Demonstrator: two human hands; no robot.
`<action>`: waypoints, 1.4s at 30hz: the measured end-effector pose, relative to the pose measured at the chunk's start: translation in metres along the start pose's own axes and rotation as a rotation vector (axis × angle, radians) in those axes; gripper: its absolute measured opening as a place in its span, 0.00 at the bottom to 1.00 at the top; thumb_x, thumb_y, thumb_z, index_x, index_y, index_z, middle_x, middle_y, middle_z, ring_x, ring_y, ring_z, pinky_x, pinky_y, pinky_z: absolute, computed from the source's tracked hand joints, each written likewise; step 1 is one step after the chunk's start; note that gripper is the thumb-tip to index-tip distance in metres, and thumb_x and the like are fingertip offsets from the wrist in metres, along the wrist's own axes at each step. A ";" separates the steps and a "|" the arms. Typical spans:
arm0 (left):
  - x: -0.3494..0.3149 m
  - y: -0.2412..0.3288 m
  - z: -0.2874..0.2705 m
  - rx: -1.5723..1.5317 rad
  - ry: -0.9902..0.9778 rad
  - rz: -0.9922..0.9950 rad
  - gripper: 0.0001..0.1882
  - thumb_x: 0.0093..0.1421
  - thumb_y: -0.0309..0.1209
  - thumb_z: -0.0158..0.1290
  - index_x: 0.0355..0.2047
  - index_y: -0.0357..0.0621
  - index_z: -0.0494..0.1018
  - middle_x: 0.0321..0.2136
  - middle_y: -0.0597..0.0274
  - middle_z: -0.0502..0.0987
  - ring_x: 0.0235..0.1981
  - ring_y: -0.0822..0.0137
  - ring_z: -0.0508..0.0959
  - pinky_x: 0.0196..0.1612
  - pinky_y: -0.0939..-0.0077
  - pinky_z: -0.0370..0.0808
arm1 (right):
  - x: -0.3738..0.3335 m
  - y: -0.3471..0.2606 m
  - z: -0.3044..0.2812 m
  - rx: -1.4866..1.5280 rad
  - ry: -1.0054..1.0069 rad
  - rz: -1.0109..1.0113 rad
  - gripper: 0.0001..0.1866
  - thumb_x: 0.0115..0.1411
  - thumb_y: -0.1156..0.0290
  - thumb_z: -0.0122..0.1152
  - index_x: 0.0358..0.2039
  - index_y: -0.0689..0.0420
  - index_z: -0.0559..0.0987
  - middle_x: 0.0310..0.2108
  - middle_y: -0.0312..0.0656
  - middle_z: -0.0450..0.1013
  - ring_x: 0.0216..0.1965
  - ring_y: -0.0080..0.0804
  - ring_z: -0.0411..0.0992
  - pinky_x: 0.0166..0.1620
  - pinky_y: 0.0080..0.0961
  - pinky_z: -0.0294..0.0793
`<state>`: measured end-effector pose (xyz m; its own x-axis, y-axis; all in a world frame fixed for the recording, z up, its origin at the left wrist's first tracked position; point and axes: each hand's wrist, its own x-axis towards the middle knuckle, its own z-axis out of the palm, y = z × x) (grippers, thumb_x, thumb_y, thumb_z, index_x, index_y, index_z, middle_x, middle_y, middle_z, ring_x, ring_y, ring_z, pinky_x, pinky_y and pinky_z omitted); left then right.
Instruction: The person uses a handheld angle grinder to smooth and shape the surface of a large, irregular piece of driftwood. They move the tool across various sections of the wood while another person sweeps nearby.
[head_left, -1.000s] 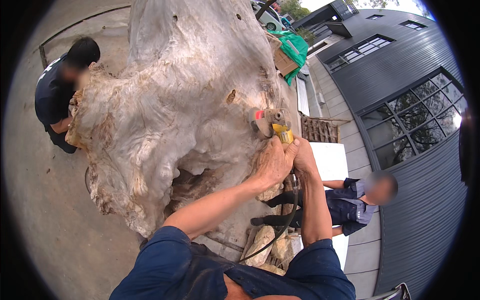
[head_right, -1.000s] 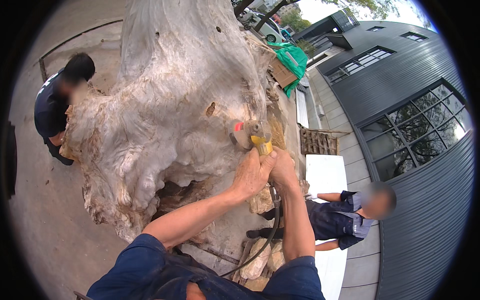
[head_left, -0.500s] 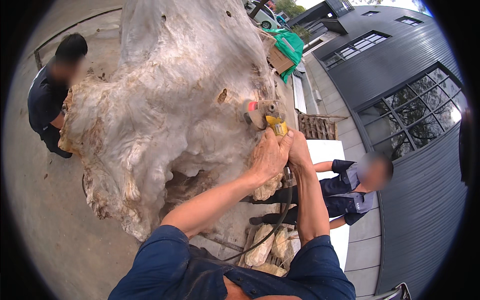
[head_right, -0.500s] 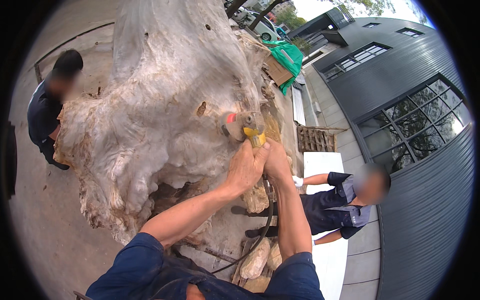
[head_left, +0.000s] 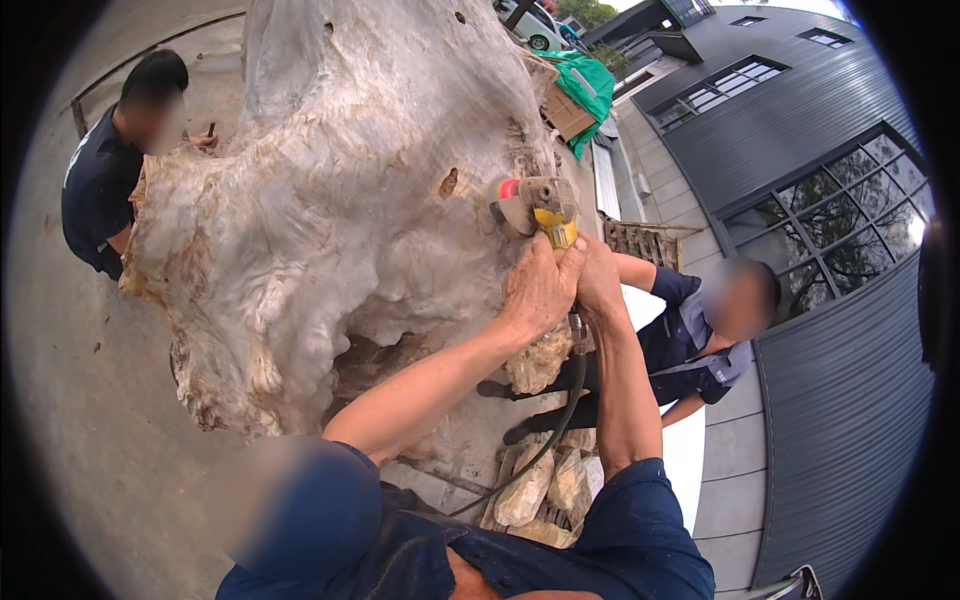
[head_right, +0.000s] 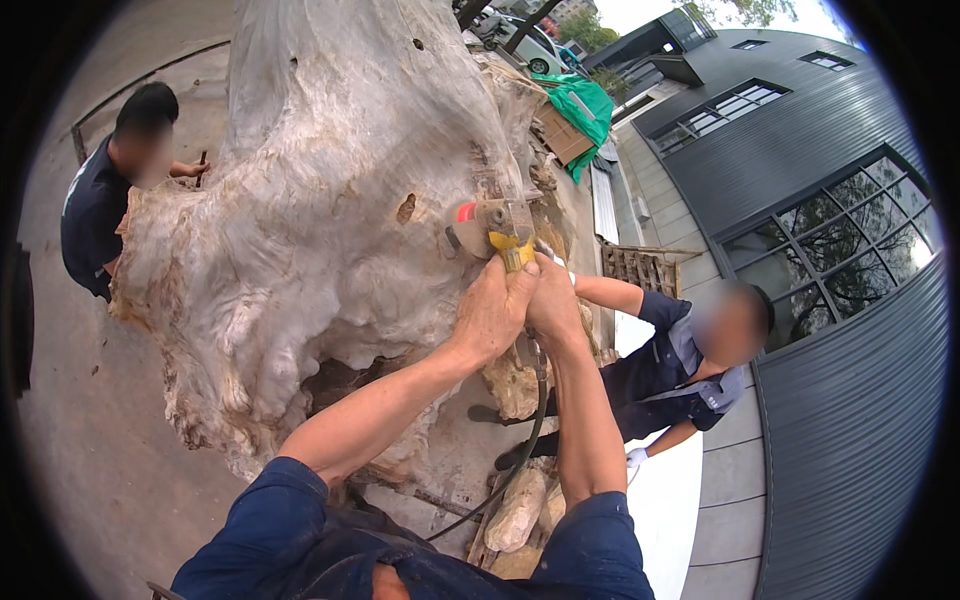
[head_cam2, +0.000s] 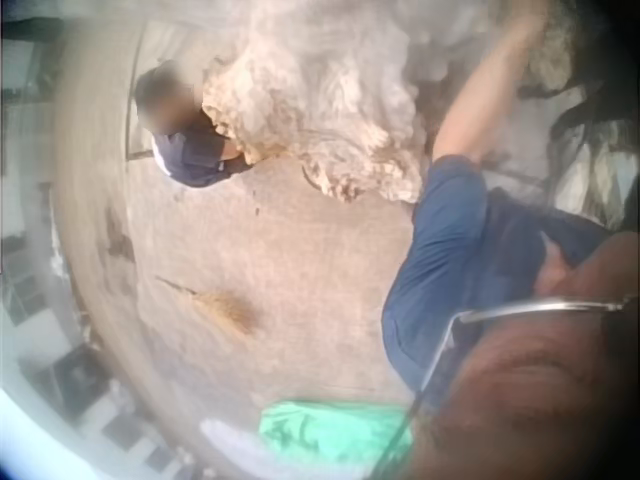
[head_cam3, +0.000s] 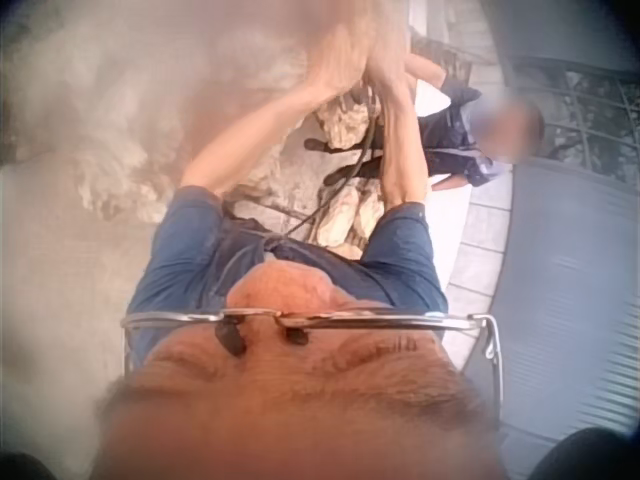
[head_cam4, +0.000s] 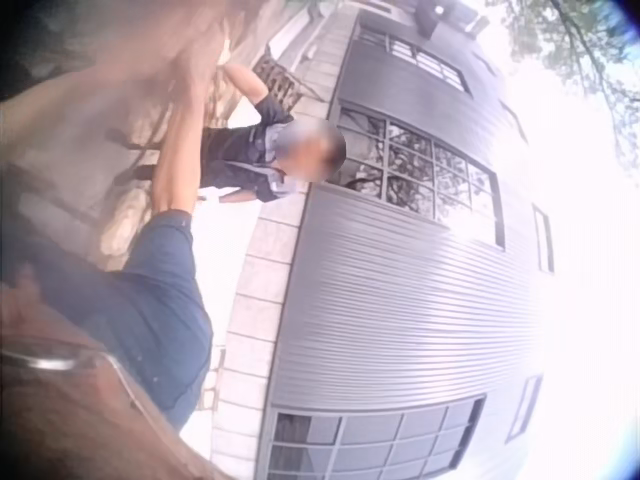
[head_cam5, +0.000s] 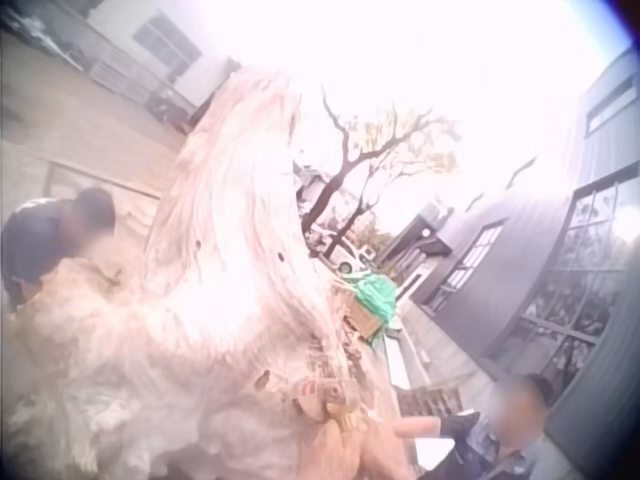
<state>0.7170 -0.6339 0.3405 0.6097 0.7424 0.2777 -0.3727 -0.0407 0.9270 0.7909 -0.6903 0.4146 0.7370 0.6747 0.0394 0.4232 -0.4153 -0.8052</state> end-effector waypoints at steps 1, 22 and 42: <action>-0.013 0.001 -0.001 -0.049 -0.030 0.017 0.34 0.74 0.54 0.45 0.57 0.30 0.68 0.48 0.29 0.78 0.51 0.31 0.78 0.54 0.44 0.73 | -0.010 0.013 -0.002 0.015 -0.016 -0.018 0.16 0.61 0.73 0.65 0.49 0.66 0.81 0.36 0.37 0.78 0.35 0.23 0.74 0.39 0.26 0.76; -0.082 -0.032 0.000 0.017 -0.148 -0.003 0.40 0.74 0.53 0.47 0.68 0.26 0.57 0.51 0.30 0.75 0.52 0.35 0.79 0.53 0.46 0.75 | -0.081 0.062 0.014 0.124 0.042 0.102 0.18 0.62 0.77 0.65 0.53 0.66 0.78 0.41 0.37 0.78 0.37 0.22 0.74 0.41 0.23 0.76; -0.100 -0.036 -0.012 -0.001 -0.184 -0.088 0.37 0.74 0.51 0.48 0.69 0.33 0.58 0.50 0.32 0.77 0.50 0.33 0.80 0.50 0.45 0.76 | -0.092 0.075 0.023 0.096 0.031 0.071 0.17 0.62 0.78 0.65 0.52 0.66 0.78 0.39 0.37 0.77 0.35 0.21 0.73 0.39 0.22 0.77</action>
<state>0.6613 -0.6984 0.2760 0.7576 0.6080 0.2375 -0.3131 0.0193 0.9495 0.7425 -0.7697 0.3366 0.7800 0.6258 -0.0025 0.3183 -0.4002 -0.8594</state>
